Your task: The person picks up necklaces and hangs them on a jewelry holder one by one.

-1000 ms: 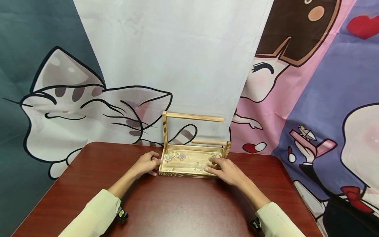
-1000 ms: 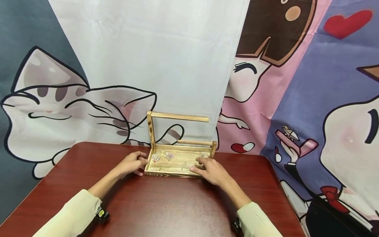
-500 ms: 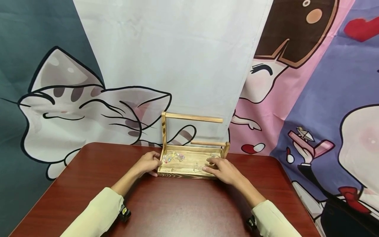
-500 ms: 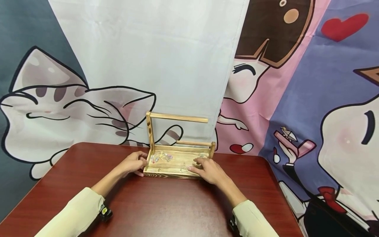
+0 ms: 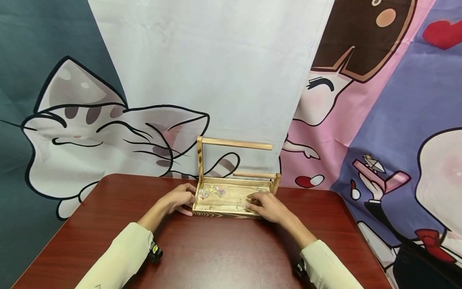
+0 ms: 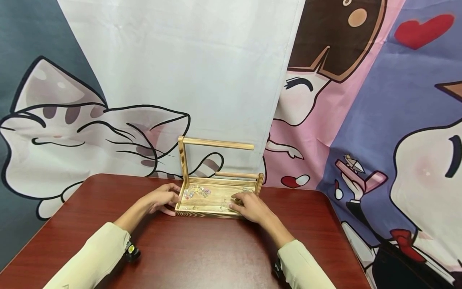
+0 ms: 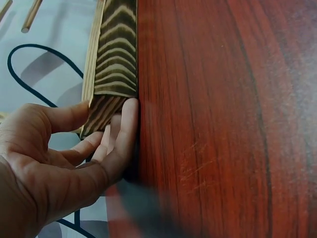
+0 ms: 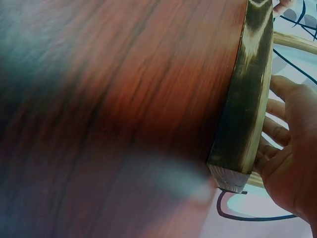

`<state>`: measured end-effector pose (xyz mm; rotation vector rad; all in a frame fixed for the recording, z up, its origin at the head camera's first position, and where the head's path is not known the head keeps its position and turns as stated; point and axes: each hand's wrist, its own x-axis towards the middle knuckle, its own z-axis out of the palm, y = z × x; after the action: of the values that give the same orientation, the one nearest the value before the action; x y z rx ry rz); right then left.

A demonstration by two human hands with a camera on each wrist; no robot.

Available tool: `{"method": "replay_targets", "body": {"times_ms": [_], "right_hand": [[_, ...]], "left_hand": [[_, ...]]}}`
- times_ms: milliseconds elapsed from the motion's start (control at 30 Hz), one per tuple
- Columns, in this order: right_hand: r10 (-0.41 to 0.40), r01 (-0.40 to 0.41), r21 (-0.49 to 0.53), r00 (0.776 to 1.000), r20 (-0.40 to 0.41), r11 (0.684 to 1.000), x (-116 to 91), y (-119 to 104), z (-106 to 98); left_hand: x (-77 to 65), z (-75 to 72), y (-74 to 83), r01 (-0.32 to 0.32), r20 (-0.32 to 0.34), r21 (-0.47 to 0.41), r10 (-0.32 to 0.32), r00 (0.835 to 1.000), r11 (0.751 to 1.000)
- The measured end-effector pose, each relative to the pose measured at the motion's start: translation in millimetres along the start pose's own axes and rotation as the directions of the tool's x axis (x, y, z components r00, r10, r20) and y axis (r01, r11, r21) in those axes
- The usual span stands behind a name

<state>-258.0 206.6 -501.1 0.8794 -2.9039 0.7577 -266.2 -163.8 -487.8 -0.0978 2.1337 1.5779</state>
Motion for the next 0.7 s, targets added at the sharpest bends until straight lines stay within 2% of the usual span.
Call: {"method": "replay_targets", "body": {"times_ms": [233, 467, 533, 700], "right_hand": [[-0.042, 0.042, 0.003, 0.999, 0.005, 0.999, 8.6, -1.5, 6.3], [-0.17, 0.169, -0.012, 0.981, -0.091, 0.985, 19.3, 13.6, 20.2], [-0.17, 0.171, -0.004, 0.98, -0.099, 0.985, 21.0, 14.3, 21.7], [-0.092, 0.094, 0.032, 0.994, -0.06, 0.995, 22.6, 3.1, 17.1]], "left_hand": [[1.4, -2.2, 1.4, 0.023, 0.02, -0.017, -0.023, 1.0, 1.0], [1.8, -3.0, 4.1, 0.043, 0.035, -0.009, -0.043, 0.998, 0.999], [2.0, -3.2, 3.9, 0.042, 0.037, -0.012, -0.042, 0.998, 0.999], [1.7, -3.6, 3.0, 0.044, 0.047, -0.022, -0.043, 0.998, 0.999]]}}
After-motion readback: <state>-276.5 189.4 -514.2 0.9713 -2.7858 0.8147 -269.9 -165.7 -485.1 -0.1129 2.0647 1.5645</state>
